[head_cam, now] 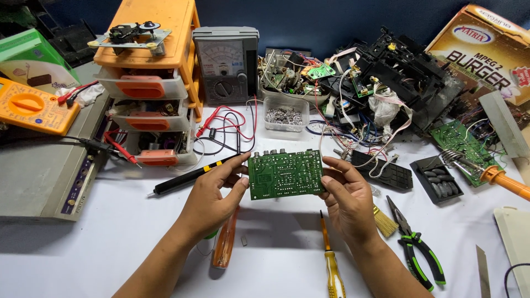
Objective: The person handles small electronic components and circuit boards on a cluttered workbench. They connect a ribbon cable to a small green circuit board, then place the board into a black plastic housing. Finally, they pick up and turn over a larger circuit board.
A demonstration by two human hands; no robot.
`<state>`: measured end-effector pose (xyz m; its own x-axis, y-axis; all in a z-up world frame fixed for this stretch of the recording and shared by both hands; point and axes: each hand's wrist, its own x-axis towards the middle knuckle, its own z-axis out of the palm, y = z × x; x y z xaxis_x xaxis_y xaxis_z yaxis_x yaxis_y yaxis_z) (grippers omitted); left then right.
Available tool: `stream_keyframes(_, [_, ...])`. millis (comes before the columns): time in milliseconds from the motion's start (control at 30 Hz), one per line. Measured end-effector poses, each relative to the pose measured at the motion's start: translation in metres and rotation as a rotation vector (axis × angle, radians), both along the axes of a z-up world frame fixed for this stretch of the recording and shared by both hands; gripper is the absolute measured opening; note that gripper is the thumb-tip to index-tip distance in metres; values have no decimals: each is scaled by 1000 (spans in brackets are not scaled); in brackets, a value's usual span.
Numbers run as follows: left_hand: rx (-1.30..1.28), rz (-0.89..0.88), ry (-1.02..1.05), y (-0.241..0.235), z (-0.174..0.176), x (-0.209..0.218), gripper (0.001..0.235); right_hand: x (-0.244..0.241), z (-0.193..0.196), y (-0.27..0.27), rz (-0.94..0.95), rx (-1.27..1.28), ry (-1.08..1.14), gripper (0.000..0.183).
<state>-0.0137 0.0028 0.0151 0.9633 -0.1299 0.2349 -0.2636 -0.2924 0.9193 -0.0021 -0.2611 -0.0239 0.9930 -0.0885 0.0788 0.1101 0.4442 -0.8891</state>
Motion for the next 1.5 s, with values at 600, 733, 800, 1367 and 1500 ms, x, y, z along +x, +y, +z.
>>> stream_keyframes(600, [49, 13, 22, -1, 4, 0, 51, 6, -19, -8, -19, 1, 1, 39])
stream_keyframes(733, [36, 69, -24, 3, -3, 1, 61, 12, -16, -20, -111, 10, 23, 41])
stream_keyframes(800, [30, 165, -52, 7, -4, 2, 48, 15, -4, -22, -149, 7, -20, 43])
stream_keyframes(1367, [311, 207, -340, 12, 8, 3, 39, 32, -50, -11, -63, -204, 169, 48])
stream_keyframes(1500, [478, 145, -414, 15, -20, 10, 36, 31, -38, -5, -41, -230, 207, 47])
